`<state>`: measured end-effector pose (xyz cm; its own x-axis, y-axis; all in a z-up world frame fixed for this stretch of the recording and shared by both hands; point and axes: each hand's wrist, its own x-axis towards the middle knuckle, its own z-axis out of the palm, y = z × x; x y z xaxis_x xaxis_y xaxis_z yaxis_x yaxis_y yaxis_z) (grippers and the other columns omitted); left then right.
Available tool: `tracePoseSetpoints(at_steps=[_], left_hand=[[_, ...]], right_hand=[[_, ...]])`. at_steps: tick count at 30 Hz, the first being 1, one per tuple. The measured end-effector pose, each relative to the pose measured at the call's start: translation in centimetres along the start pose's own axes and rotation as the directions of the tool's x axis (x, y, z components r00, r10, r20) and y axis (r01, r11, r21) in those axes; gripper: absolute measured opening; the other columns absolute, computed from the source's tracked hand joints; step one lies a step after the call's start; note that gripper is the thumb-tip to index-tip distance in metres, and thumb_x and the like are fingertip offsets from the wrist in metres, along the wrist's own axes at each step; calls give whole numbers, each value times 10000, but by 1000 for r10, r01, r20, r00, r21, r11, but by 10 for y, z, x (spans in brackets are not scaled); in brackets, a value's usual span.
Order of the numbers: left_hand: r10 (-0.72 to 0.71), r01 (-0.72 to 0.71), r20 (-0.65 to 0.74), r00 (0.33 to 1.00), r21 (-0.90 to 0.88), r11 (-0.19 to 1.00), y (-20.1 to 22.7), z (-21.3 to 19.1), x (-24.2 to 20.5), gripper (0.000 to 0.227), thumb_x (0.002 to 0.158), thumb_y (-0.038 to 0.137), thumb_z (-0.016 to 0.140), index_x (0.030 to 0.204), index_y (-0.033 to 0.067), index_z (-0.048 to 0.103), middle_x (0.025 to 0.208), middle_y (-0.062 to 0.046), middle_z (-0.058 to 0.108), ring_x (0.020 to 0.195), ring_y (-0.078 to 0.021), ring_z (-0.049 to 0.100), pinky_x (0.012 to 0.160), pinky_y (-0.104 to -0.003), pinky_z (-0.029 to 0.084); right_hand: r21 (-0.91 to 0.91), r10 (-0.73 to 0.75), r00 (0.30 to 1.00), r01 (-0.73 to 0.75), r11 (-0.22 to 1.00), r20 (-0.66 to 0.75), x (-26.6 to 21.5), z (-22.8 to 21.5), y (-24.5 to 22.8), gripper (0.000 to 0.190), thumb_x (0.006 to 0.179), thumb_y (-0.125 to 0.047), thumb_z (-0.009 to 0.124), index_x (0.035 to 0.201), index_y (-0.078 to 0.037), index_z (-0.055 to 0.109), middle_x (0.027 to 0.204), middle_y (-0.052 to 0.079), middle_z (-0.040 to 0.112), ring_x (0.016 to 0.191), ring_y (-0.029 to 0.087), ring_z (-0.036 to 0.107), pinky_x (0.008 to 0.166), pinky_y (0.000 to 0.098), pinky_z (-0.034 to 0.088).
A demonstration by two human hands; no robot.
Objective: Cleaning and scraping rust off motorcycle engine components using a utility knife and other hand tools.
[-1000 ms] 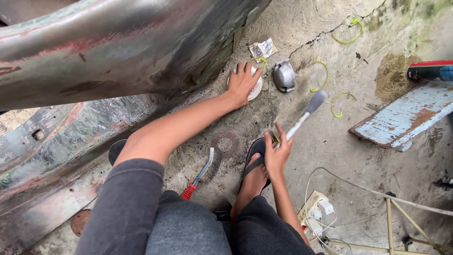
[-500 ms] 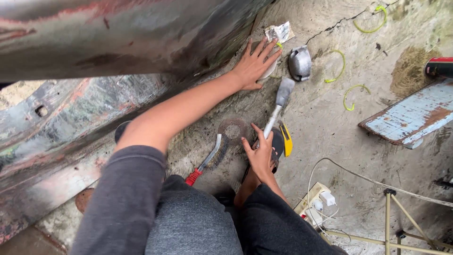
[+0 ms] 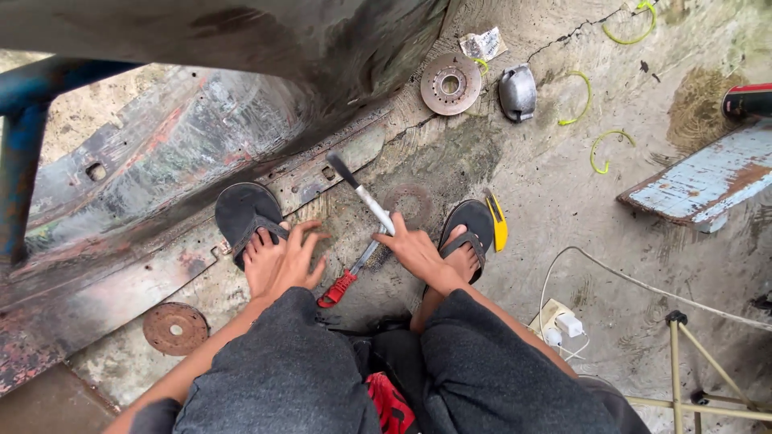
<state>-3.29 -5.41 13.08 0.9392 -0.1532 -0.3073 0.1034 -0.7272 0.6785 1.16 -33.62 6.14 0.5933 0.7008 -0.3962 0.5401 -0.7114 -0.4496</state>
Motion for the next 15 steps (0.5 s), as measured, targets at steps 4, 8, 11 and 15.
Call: tracePoseSetpoints(at_steps=[4,8,11,15], left_hand=[[-105,91,-171,980,-89,992,-38,29,-10,276,953,132,600,1208,237,599,1379,-32,464,1193,-379,625,847,-547,582],[-186,207,-290,939,42,977,-31,49,-2,258,1033,252,586,1282,187,591,1269,-293,506,1117,-627,530,820,-728,462],[-80,17,-229,970,-263,965,-16,17,-7,272,995,44,582,1214,204,598,1435,-87,429,1177,-453,595,965,-636,498],[-193,131,-184,964,-301,945,-33,27,-13,217,1032,89,567,1223,188,587,1457,-68,405,1184,-402,608,1019,-612,479]], right_hand=[[-278,-95,992,68,958,-86,-3,15,6,249,849,-59,616,1049,-208,628,1126,96,473,502,235,685,511,416,542],[-316,-117,983,68,946,-139,-25,13,32,317,807,-31,633,1085,-183,630,1093,142,516,456,262,657,474,436,524],[-329,122,992,-107,938,23,-53,-21,55,645,682,-123,859,1258,-202,579,1107,93,454,589,325,716,705,620,587],[70,561,823,-557,828,-91,-102,-67,94,663,731,-179,873,1303,-292,557,1299,172,445,939,499,701,877,598,563]])
